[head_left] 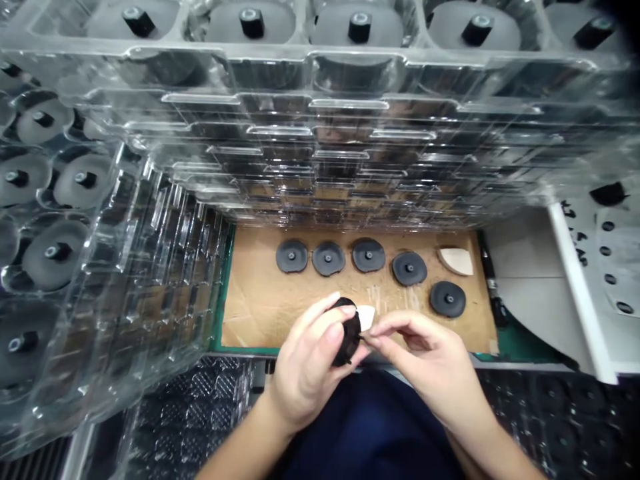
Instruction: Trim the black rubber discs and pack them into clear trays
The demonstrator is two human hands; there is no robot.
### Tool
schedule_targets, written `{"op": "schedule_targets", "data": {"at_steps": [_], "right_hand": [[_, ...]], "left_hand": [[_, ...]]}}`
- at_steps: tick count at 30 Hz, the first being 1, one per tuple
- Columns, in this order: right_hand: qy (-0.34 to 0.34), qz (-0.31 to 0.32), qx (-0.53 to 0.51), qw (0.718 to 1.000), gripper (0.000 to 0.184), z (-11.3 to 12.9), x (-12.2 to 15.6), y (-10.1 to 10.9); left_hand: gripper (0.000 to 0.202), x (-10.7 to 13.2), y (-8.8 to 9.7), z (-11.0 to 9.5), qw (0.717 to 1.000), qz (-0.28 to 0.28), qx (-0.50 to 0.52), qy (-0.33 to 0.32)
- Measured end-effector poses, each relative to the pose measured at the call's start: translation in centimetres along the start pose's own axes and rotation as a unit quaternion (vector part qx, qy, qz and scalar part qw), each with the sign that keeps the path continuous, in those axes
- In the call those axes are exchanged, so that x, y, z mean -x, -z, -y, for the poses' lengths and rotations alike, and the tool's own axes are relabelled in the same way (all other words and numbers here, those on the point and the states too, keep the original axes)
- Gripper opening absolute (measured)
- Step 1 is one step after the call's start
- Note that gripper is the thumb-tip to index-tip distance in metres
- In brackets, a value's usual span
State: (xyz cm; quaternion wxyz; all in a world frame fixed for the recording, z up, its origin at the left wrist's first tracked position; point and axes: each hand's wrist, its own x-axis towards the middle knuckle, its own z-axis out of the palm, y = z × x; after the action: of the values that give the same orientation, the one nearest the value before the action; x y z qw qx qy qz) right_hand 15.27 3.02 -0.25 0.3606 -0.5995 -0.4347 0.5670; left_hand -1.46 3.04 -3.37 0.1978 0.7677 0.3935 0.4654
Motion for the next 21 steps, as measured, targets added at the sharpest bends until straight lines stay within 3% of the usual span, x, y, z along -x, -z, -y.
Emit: {"op": "schedule_targets", "data": {"at_steps": [2,6,11,13,15,18,19,21], "right_hand": [[-0.006,-0.007,-0.03,1.0,0.008,0.0,-0.4,-0.2],[-0.048,-0.016,-0.121,0.991,0.019,-0.6,-0.6,0.1],[-0.071,-0.03,-0.042,0.996,0.016,-1.9,0.8,2.6],[-0.017,-0.036,0.032,0.999,0.013,-2.3,1.7,3.5],[0.06,-0.057,0.101,0.991,0.022,-2.5,2.6,4.2],[0.13,-0.106,0.115,0.979,0.022,-2.4,3.9,4.1],[0.147,-0.116,0.117,0.975,0.021,-2.3,4.2,3.9],[0.199,-0.128,0.157,0.959,0.04,-2.2,4.5,3.7]], "left_hand": [[0.101,-0.4,-0.1,0.1,1.0,-0.005,0.003,0.013],[0.101,-0.8,-0.3,-0.4,0.99,-0.032,0.067,0.116],[0.1,-1.4,-0.8,-1.0,0.971,-0.039,0.149,0.182],[0.1,-1.8,-1.1,-1.0,0.968,-0.031,0.165,0.189],[0.098,-2.1,-1.4,-1.1,0.96,-0.027,0.189,0.204],[0.091,-2.3,-1.5,-1.7,0.93,-0.016,0.245,0.273],[0.087,-2.2,-1.5,-1.8,0.917,0.0,0.263,0.299],[0.072,-1.9,-1.8,-2.1,0.895,0.061,0.273,0.347]]}}
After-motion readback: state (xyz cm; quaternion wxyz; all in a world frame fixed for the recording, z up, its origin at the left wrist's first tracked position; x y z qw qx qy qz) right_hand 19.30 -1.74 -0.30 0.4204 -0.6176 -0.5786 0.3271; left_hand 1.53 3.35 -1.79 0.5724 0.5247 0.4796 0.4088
